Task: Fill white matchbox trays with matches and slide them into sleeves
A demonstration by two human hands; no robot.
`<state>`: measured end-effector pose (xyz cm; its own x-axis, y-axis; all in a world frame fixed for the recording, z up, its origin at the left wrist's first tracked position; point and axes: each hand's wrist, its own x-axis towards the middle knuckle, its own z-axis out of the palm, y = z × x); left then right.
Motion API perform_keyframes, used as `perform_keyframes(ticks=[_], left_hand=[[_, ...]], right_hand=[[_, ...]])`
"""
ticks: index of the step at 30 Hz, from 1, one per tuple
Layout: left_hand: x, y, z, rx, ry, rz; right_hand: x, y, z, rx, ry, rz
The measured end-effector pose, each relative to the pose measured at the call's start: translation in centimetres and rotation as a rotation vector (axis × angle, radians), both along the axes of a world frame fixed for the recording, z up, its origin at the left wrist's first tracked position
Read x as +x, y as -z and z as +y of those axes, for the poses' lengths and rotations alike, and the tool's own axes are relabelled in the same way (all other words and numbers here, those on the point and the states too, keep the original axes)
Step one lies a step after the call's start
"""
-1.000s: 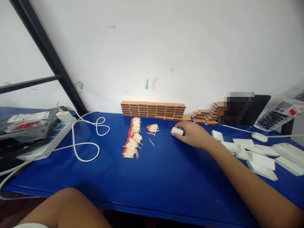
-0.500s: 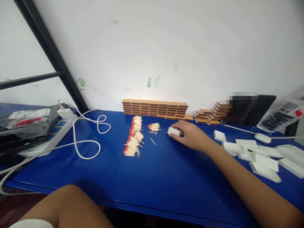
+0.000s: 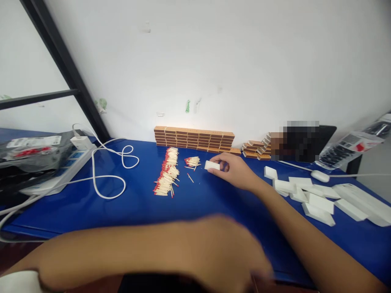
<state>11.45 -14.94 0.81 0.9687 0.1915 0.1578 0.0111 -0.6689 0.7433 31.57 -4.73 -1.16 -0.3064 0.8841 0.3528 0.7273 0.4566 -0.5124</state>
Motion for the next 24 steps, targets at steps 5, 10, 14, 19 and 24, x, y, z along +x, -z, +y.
perform_keyframes(ticks=[5,10,14,19,24], left_hand=[[-4.7,-2.1,11.3,0.558,-0.653,-0.270],[-7.2,-1.0,14.3,0.562,-0.562,-0.108],[-6.8,-0.7,13.9,0.577,-0.495,-0.095],[-7.5,-1.3,14.9,0.584,-0.500,-0.079],[-9.5,-1.0,17.5,0.677,-0.776,-0.152]], right_hand=[[-1.0,-0.1,-0.3,-0.005,-0.019,0.125],[-2.2,0.1,-0.8,0.000,-0.037,0.194],[-3.0,0.0,-1.2,0.028,-0.086,0.178],[-3.7,0.4,-1.3,0.015,-0.075,0.279],[-5.7,1.5,-1.1,-0.006,0.062,0.228]])
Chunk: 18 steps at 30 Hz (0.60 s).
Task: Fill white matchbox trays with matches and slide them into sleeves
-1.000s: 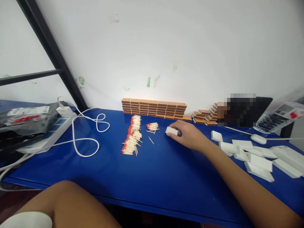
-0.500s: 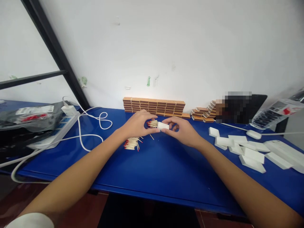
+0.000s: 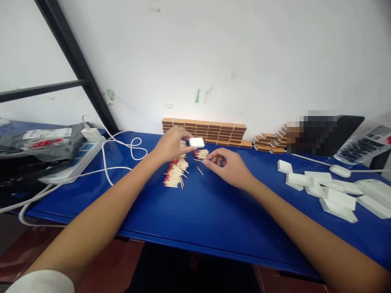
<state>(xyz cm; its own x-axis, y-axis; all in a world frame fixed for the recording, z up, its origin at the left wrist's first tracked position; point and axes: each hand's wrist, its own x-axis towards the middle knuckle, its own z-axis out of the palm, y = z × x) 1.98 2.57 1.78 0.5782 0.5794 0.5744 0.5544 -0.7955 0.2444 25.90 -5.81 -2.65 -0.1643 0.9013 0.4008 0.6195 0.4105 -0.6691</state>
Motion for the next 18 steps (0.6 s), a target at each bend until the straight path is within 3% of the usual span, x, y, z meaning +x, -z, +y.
perform_keyframes(ticks=[3,7,13,18], left_hand=[[-0.7,0.6,1.1,0.035,-0.086,-0.014],[-0.6,1.1,1.2,0.079,-0.095,0.054],[-0.2,0.8,0.4,0.106,-0.095,0.092],[0.1,1.0,0.1,0.113,-0.071,0.108]], right_hand=[[-1.1,0.6,-0.2,0.006,-0.077,-0.166],[-1.0,0.7,-0.1,-0.034,-0.151,-0.288],[1.4,0.1,1.2,-0.074,-0.204,-0.357],[2.1,0.5,1.8,0.033,-0.224,-0.374]])
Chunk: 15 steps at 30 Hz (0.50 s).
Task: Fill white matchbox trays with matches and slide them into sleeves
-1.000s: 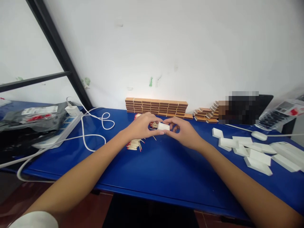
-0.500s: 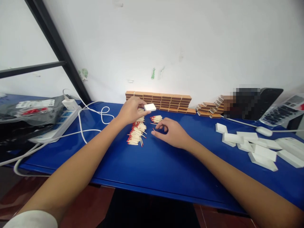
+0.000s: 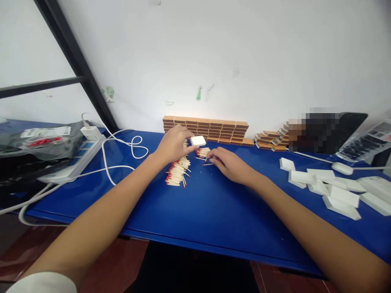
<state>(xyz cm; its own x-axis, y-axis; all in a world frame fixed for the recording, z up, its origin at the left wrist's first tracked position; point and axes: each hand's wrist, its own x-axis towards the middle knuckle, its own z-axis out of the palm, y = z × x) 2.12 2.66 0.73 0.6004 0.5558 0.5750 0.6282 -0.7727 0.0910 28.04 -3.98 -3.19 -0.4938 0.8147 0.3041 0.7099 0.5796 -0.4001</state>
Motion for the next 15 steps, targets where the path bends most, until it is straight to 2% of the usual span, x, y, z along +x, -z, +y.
perform_keyframes(ticks=[5,15], left_hand=[[0.3,0.0,-0.4,0.001,0.027,0.017],[0.5,0.0,-0.6,0.034,0.027,0.041]], right_hand=[[-0.2,0.5,0.9,0.049,0.025,-0.037],[0.6,0.2,0.9,-0.020,0.057,-0.075]])
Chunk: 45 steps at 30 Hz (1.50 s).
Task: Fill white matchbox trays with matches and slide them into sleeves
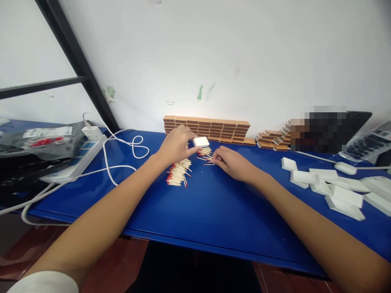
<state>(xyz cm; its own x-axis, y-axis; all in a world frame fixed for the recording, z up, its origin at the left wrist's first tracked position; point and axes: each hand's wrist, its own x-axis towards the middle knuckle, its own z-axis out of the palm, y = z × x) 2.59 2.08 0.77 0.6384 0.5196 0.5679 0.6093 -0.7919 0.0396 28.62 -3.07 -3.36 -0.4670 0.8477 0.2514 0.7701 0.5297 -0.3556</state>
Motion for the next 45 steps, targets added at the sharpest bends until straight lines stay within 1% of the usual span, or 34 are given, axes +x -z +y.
perform_keyframes(ticks=[3,7,11,15,21,24,26,29,31,34,38,42,45], left_hand=[[0.2,0.1,-0.1,0.005,0.018,0.006],[0.2,0.3,-0.1,0.022,0.029,0.001],[0.1,0.4,0.0,0.041,0.031,0.003],[0.2,0.4,-0.1,0.045,0.026,0.016],[0.2,0.6,-0.2,0.029,0.036,0.030],[0.3,0.6,-0.3,0.008,0.047,0.040],[0.5,0.5,-0.5,-0.019,0.066,0.056],[0.9,0.6,-1.1,-0.077,0.122,0.071],[1.3,0.6,-1.6,-0.117,0.175,0.051],[1.9,0.8,-2.4,-0.142,0.244,0.013],[2.5,0.9,-3.0,-0.110,0.304,-0.022],[2.6,1.0,-3.0,-0.080,0.300,-0.012],[2.4,1.0,-2.8,-0.058,0.282,0.004]], right_hand=[[-0.2,-0.3,-0.5,-0.031,0.025,0.019],[-1.3,-0.3,-1.1,-0.046,0.022,0.085],[-1.9,-0.1,-1.3,-0.037,0.037,0.064],[-1.6,-0.3,-1.4,-0.079,0.040,0.076],[-0.9,-0.7,-1.8,-0.119,0.028,0.017],[-0.3,-1.0,-2.1,-0.083,-0.001,0.046],[0.1,-1.2,-2.3,-0.016,0.001,0.094],[0.5,-1.6,-2.3,0.097,0.061,0.159],[0.6,-1.9,-2.3,0.138,0.096,0.180],[0.4,-2.0,-2.5,0.164,0.099,0.170],[0.0,-1.6,-2.9,0.164,0.070,0.105],[-0.1,-1.4,-3.0,0.151,0.053,0.083],[0.1,-1.5,-3.0,0.175,0.030,0.111]])
